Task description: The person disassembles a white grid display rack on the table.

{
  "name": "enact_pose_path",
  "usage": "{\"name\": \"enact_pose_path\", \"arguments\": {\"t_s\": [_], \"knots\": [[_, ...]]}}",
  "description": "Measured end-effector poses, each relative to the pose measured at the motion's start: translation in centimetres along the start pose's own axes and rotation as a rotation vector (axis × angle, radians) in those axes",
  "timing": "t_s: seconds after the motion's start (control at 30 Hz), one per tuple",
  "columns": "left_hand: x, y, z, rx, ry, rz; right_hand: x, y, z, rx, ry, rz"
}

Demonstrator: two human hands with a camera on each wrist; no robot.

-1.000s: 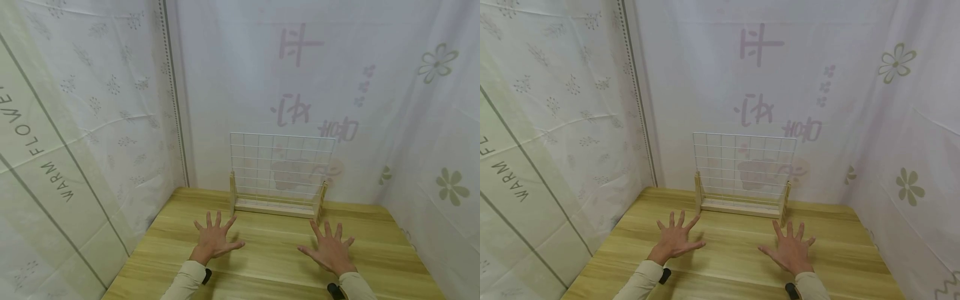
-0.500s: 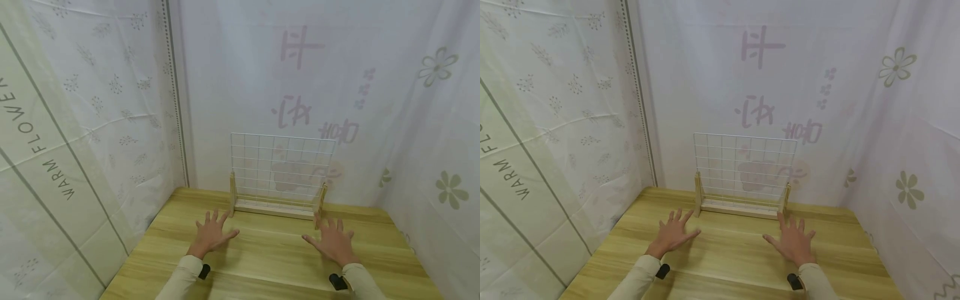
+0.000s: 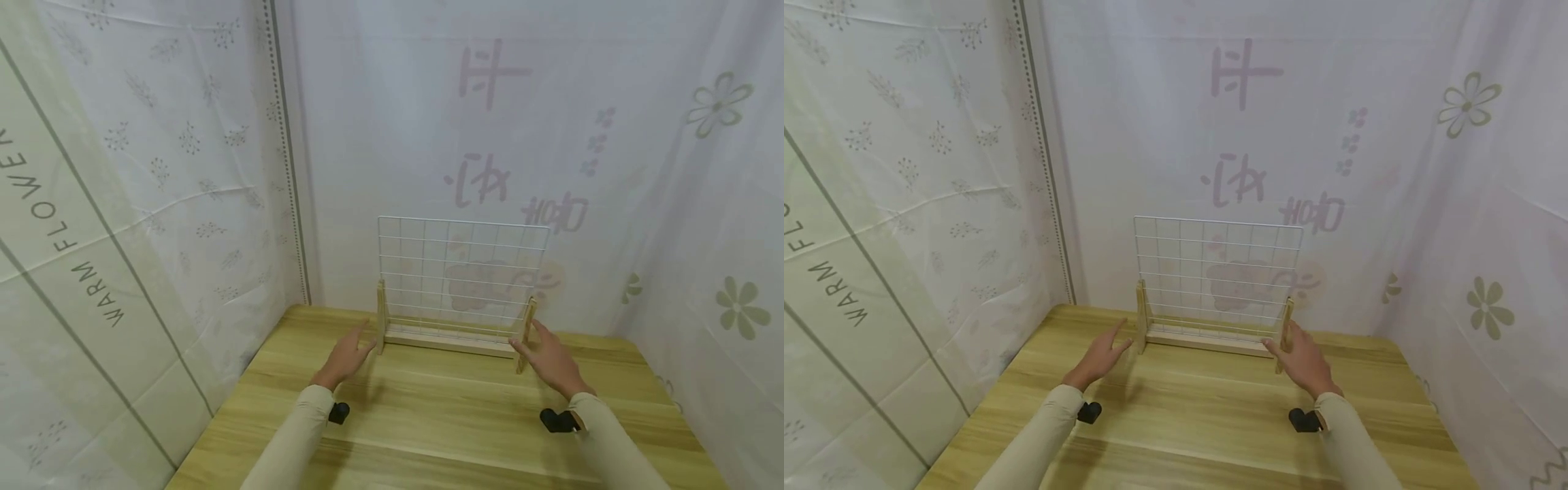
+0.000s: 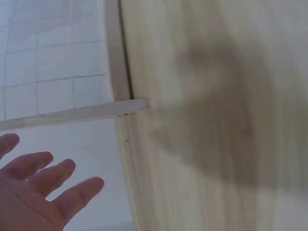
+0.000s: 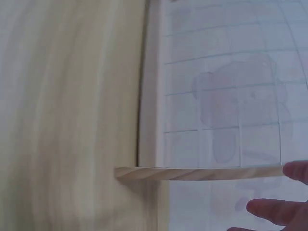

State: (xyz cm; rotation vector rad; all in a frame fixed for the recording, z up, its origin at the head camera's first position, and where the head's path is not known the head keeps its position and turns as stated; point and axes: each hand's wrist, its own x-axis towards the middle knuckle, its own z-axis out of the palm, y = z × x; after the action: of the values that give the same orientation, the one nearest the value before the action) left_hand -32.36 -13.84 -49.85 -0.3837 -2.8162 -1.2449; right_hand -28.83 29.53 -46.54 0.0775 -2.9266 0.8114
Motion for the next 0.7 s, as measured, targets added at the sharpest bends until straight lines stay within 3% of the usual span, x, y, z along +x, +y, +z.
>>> {"name": "enact_pose_path", "arguments": {"t_s": [0.2, 0.47, 0.7], "knots": [[2.3, 0.7, -0.7, -0.127, 0.044, -0.011, 2.3, 0.4, -1.9, 0.104, -0.023, 0.075], [4.5, 1.5, -1.2, -0.298, 0.112, -0.068, 4.3, 0.8, -3.3, 0.159, -0.067, 0.097], [6.2, 1.7, -0.9, -0.305, 0.132, -0.106, 5.7, 0.4, -3.4, 0.156, -0.083, 0.127]]}}
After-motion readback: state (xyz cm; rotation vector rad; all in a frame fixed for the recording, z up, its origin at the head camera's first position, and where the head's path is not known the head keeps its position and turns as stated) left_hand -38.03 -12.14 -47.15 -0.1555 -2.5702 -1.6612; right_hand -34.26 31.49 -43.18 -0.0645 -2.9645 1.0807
